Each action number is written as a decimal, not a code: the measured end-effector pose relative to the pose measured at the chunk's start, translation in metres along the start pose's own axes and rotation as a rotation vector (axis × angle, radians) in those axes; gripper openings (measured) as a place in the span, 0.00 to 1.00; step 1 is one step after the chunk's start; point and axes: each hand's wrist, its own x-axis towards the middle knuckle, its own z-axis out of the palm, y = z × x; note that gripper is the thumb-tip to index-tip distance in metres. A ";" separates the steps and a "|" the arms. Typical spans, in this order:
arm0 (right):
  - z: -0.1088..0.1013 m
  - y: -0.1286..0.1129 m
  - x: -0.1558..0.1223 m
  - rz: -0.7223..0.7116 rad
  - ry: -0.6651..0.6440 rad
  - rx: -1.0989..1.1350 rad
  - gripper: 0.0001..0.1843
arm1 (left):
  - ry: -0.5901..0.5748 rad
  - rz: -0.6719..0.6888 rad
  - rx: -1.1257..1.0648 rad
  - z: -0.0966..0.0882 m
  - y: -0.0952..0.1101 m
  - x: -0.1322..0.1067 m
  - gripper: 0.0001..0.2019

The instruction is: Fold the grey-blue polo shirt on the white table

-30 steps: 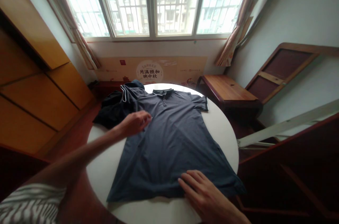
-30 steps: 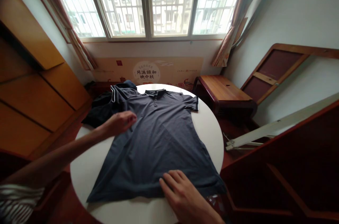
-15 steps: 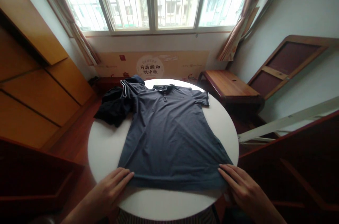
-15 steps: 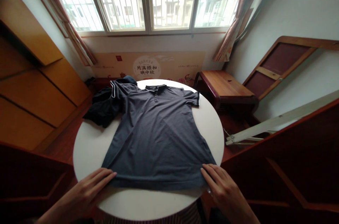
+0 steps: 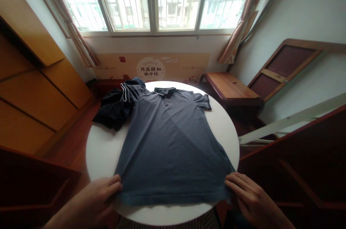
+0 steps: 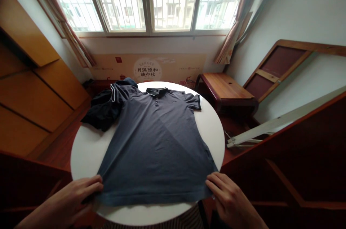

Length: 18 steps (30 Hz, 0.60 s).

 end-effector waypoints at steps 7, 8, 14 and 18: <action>0.010 0.083 0.083 0.635 0.186 0.532 0.10 | 0.072 0.119 0.047 -0.021 -0.004 0.076 0.11; 0.014 0.104 0.106 0.782 0.235 0.618 0.10 | 0.101 0.133 0.057 -0.021 -0.007 0.097 0.12; 0.040 0.217 0.232 1.274 0.298 0.639 0.13 | 0.207 0.107 0.047 -0.001 -0.034 0.225 0.18; 0.057 0.264 0.269 1.364 0.211 0.505 0.20 | 0.124 -0.056 0.075 0.023 -0.049 0.264 0.28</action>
